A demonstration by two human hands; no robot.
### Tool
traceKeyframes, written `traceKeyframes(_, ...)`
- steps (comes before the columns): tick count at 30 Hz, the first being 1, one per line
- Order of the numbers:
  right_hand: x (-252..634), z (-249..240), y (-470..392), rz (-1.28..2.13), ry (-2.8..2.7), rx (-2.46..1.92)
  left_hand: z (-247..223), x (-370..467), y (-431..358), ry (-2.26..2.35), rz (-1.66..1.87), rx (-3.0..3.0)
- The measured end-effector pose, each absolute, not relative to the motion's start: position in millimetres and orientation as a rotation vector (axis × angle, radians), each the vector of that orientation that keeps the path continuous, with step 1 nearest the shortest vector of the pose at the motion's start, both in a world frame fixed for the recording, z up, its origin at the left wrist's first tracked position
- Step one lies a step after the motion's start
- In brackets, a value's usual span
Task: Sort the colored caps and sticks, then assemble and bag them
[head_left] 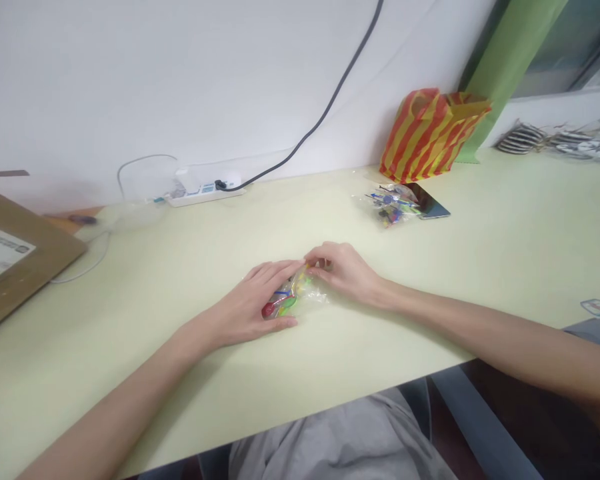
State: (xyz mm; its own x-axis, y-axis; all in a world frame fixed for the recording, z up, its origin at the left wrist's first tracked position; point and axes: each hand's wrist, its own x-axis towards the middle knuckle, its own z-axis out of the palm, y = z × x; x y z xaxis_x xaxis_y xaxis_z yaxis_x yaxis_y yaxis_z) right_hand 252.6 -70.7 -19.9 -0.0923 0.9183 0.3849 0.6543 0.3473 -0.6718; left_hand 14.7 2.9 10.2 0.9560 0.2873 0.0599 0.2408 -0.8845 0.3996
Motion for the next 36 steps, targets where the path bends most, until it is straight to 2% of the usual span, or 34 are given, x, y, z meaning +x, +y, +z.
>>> traceKeyframes(3, 253.0, -21.1, -71.2, 0.498, -1.784, -1.37, 10.1, 14.8, 2.3, 0.386, 0.153, 2.724)
traceKeyframes(12, 256.4, -19.9, -70.1, 0.35, -1.902, -1.436, 8.9, 11.2, 7.2, 0.479, 0.195, 2.73)
traceKeyframes(21, 260.9, -18.1, -68.7, 0.295, -2.152, -1.225, 7.7, 7.8, 9.3, 0.532, 0.19, 2.757)
traceKeyframes(36, 262.8, -18.5, -70.3, 0.491, -2.009, -1.195, 9.8, 9.7, 7.4, 0.625, 0.294, 2.841)
